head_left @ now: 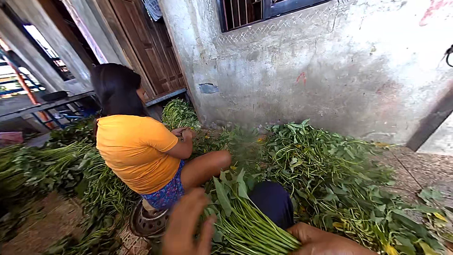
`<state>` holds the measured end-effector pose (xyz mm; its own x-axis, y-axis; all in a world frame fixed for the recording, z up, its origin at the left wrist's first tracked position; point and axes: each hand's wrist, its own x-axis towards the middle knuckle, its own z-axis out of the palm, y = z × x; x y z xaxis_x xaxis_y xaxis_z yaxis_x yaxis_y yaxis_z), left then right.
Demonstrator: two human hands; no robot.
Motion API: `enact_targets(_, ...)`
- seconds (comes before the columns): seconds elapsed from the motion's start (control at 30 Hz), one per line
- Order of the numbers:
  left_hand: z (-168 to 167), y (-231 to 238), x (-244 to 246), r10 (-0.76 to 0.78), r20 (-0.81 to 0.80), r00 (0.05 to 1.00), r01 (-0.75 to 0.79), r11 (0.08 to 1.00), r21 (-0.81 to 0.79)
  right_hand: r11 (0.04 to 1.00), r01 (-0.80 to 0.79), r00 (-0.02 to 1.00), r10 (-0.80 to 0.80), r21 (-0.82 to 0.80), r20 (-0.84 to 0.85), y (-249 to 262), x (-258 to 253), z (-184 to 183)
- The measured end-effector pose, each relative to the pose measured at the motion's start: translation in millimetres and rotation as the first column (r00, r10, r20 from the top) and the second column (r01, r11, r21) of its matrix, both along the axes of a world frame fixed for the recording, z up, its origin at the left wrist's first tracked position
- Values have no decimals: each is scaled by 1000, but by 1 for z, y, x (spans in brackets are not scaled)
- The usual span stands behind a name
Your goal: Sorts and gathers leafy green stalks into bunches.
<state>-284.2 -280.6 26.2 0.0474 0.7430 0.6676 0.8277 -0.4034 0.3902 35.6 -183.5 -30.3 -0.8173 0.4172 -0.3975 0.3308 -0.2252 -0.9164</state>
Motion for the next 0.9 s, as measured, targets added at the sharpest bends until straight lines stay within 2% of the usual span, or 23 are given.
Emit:
enact_targets(0.07,-10,20,43,-268,-121,956,269,963,-8,999,-17,1000,16,34,22,0,-4,7)
enact_targets(0.13,-35,50,62,-351,-320,880,346,935,-76,998,-23,999,20,60,45,1,-4,8)
enact_targets(0.2,-55,77,62,-341,-468,815,299,940,-163,997,-21,997,16,78,74,2,-4,7)
enact_targets(0.4,-65,105,66,-376,-523,765,206,912,-354,997,7,995,-14,72,96,12,3,-4)
enact_targets(0.5,-62,105,71,-354,-541,763,143,909,-393,956,-7,955,-81,295,286,17,19,4)
enact_targets(0.57,-63,103,69,-320,-544,776,97,912,-398,865,8,879,-245,502,409,16,28,18)
enact_targets(0.6,-63,102,69,-308,-545,780,72,909,-410,786,13,840,-343,618,420,15,29,26)
enact_targets(0.7,-57,100,71,-294,-548,783,-18,870,-493,446,13,818,-519,895,247,6,7,33)
enact_targets(0.73,-56,99,70,-283,-550,786,-39,865,-500,379,26,832,-521,925,190,0,-9,31)
enact_targets(0.83,-57,96,63,-179,-549,816,-40,931,-363,333,-8,867,-468,943,172,-23,-59,12)
enact_targets(0.87,-56,91,59,-129,-541,831,-28,962,-273,270,-15,864,-482,963,149,-29,-70,0)
enact_targets(0.9,-51,83,55,-72,-522,850,-29,983,-183,158,10,855,-513,987,73,-33,-78,-15)
